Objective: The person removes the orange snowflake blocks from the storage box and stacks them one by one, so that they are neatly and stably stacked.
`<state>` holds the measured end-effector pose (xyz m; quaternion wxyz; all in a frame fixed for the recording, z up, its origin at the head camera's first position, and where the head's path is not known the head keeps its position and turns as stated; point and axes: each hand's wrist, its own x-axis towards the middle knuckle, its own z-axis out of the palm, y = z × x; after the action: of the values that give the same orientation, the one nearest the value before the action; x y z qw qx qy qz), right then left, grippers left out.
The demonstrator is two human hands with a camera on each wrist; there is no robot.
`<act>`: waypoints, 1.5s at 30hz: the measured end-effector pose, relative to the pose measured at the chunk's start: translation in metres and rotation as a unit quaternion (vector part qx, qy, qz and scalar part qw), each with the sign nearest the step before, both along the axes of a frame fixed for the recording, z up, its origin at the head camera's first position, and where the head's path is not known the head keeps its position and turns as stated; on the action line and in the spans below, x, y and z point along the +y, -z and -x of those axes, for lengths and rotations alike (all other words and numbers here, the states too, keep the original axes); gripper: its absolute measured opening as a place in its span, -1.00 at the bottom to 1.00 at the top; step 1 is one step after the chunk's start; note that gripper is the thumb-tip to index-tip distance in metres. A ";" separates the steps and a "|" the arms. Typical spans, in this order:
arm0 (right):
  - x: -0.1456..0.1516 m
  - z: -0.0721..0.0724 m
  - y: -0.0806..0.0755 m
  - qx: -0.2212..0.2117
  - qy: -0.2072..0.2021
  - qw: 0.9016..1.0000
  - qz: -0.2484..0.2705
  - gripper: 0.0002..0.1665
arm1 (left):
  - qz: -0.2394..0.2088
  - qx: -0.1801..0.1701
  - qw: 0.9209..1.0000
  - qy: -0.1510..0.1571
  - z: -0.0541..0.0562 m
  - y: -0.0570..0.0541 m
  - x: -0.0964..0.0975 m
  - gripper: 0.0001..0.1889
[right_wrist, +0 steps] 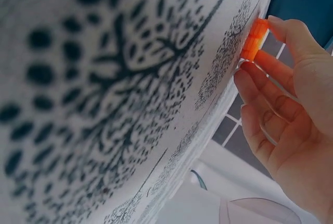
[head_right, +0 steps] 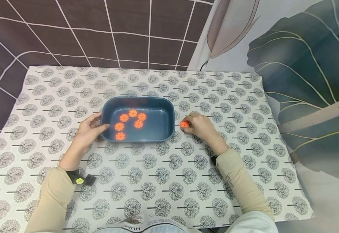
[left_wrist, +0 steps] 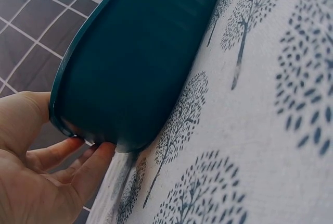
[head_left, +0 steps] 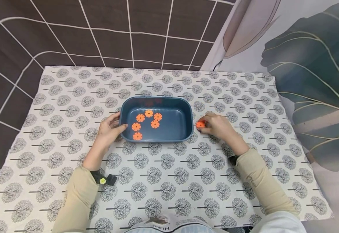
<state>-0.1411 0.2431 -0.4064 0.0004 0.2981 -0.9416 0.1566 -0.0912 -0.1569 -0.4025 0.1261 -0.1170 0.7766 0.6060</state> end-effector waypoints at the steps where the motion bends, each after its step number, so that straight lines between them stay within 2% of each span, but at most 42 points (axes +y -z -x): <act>1: 0.000 0.000 0.000 -0.002 0.002 1.000 -0.001 -0.58 | 0.000 0.001 1.000 0.000 0.000 0.000 0.000 -0.31; 14: 0.001 0.000 0.000 0.015 -0.005 1.000 0.016 -0.51 | 0.005 0.003 1.000 -0.001 -0.001 0.000 0.001 -0.31; 26: -0.004 0.004 -0.014 0.041 -0.006 0.999 0.025 -0.49 | -0.010 -0.008 1.000 -0.006 0.000 0.000 0.001 -0.31; 36: -0.010 0.007 -0.027 0.037 0.022 0.998 0.048 -0.47 | -0.011 -0.006 1.000 -0.005 0.000 0.001 0.000 -0.31; 45: -0.023 0.014 -0.036 0.078 0.013 0.993 0.091 -0.52 | 0.001 -0.001 1.000 -0.004 0.000 0.002 0.001 -0.31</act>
<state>-0.1556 0.2206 -0.3701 0.1036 0.2958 -0.9242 0.2182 -0.0913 -0.1559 -0.4042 0.1241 -0.1205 0.7765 0.6059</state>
